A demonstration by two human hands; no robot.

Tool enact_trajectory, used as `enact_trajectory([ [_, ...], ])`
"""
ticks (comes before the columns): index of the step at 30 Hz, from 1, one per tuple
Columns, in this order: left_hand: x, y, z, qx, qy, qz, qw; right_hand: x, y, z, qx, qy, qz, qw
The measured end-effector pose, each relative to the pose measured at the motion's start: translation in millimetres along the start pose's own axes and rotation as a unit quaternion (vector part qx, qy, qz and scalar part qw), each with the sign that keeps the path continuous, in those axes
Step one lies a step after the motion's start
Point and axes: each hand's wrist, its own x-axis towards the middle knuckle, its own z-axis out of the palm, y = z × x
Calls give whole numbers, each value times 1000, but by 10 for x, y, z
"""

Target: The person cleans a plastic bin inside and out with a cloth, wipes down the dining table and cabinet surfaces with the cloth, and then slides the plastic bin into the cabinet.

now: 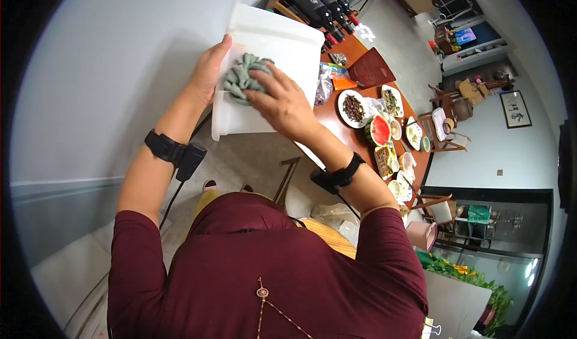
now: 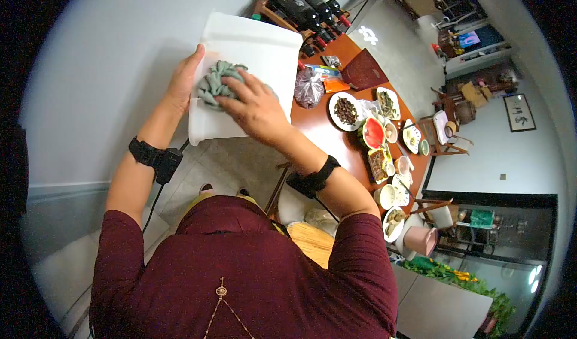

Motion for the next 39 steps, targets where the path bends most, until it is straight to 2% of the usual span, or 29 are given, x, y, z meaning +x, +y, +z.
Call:
enact_trajectory([
  [3,136,-85,-83,-25,-23,-12,999,33,331,3,-21,42,51,998],
  [7,257,-96,-169,16,-4,16,1000,29,900,22,-14,98,193,976],
  [8,258,-86,-159,23,1,13,1000,13,964,53,-18,100,192,976],
  [10,276,-57,-145,10,4,5,1000,74,970,65,39,91,263,960],
  [11,282,-48,-138,-2,12,-6,1000,73,931,95,-12,84,251,964],
  [15,297,-14,-101,4,21,-6,1000,194,542,40,15,58,187,981],
  [17,279,-25,22,-54,21,-4,998,231,377,-1,8,44,143,989],
  [21,337,-170,77,-106,-18,-25,994,267,390,-90,46,36,141,988],
  [23,365,-255,139,-162,-34,-35,986,304,471,-119,49,56,179,981],
  [25,391,-330,191,-144,-9,-38,989,358,648,-118,75,62,213,972],
  [27,364,-354,283,-107,-49,-51,992,404,753,-170,194,80,250,945],
  [29,363,-406,371,-92,-43,-73,992,445,817,-135,273,108,306,906],
  [31,324,-455,480,-77,-22,-51,995,515,824,-131,246,105,260,928],
  [32,387,-519,459,-96,-25,-66,993,511,878,-41,205,101,213,950],
  [35,464,-506,415,-133,-16,-92,987,494,779,9,83,50,153,983],
  [39,545,-425,321,-159,-35,-101,982,397,607,-157,73,-14,134,988],
])
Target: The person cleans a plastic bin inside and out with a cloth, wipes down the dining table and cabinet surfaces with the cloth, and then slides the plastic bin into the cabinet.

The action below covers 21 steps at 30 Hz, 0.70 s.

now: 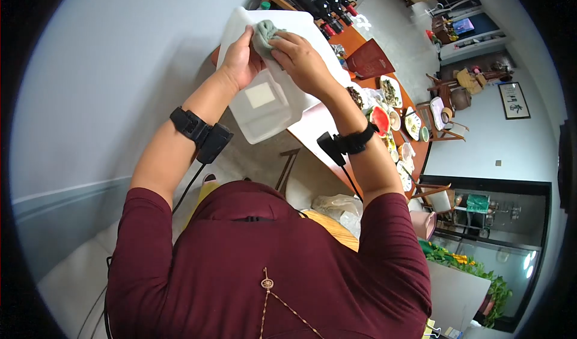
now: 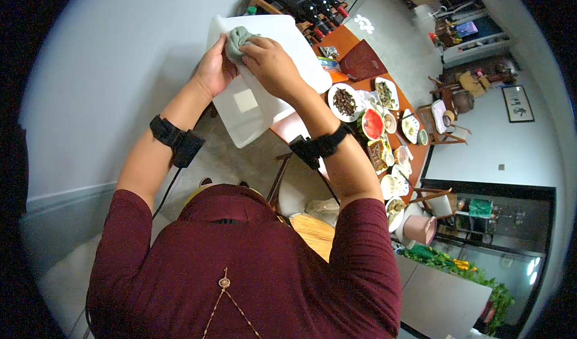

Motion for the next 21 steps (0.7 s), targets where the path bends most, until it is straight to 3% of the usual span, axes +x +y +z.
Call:
enact_trajectory([
  [5,-76,4,90,-11,5,-25,1000,-162,-71,-259,18,-36,-12,999],
  [9,-107,-66,114,-8,2,-42,999,-58,-83,-109,-33,-9,5,999],
  [12,7,-41,-112,-26,-83,-64,994,-68,-248,-25,-84,-27,27,996],
  [14,-131,68,118,-39,-71,-63,995,-70,-318,-93,-80,-57,50,994],
  [16,-185,83,250,35,-14,-25,999,-107,-345,-132,-75,-51,40,995],
  [21,-52,-41,144,1,-7,-36,999,-257,-382,-148,-69,-5,-42,997],
])
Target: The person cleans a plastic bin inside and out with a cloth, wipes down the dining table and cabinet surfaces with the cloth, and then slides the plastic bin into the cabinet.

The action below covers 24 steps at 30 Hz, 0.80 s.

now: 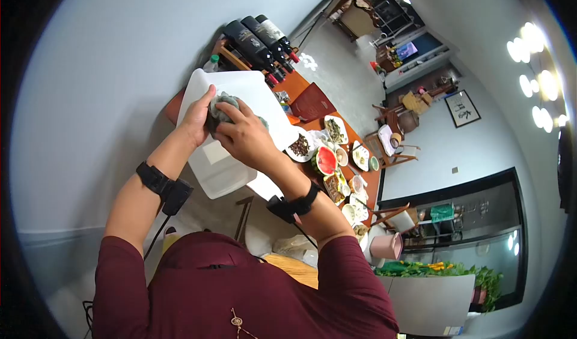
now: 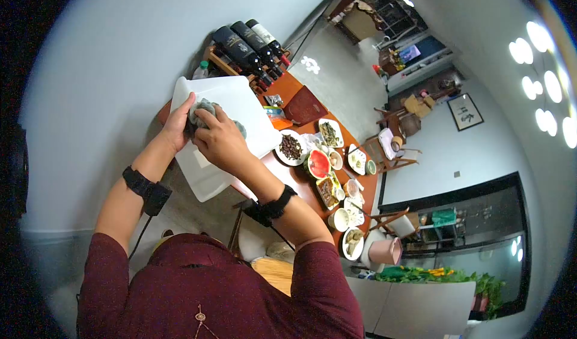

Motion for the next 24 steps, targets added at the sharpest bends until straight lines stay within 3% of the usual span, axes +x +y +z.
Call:
enact_trajectory([
  [4,-41,-60,-33,27,8,13,1000,-140,30,-88,33,11,-23,999],
  [7,-71,-73,-58,64,4,81,995,-244,87,-143,218,40,57,973],
  [11,-117,-33,-8,67,22,31,997,-414,-1,-174,89,42,-71,993],
  [18,-79,-102,-36,90,2,25,996,-854,-128,3,-67,104,-83,989],
  [24,-127,-79,-13,120,20,33,992,-1023,-134,52,-53,118,-82,988],
])
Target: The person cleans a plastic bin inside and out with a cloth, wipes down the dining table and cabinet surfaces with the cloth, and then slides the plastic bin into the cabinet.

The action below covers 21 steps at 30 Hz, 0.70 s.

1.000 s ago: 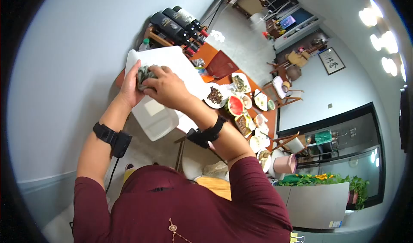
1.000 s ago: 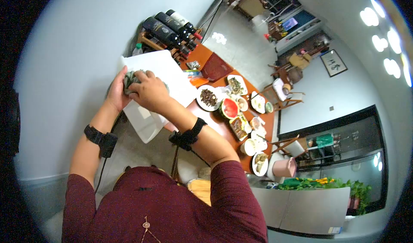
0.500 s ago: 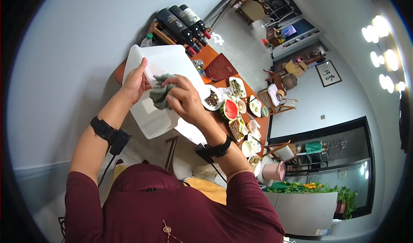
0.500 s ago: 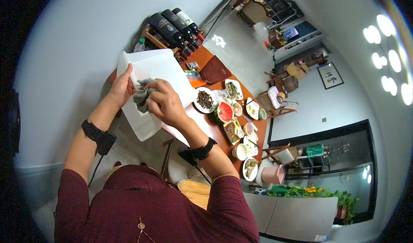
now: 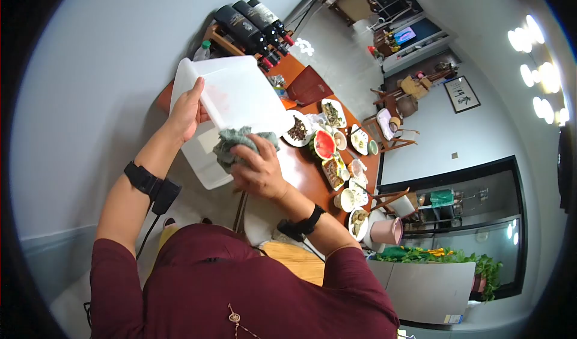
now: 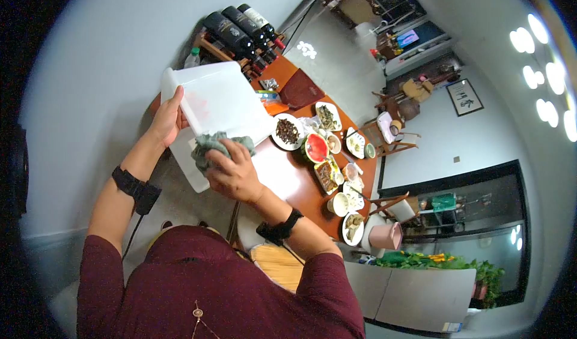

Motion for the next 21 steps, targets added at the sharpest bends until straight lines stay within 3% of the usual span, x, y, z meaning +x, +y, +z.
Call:
enact_trajectory([
  [6,-81,68,65,33,8,18,999,247,-50,88,13,22,124,992],
  [21,33,-14,-104,29,-27,-10,999,-773,27,277,31,61,-3,998],
])
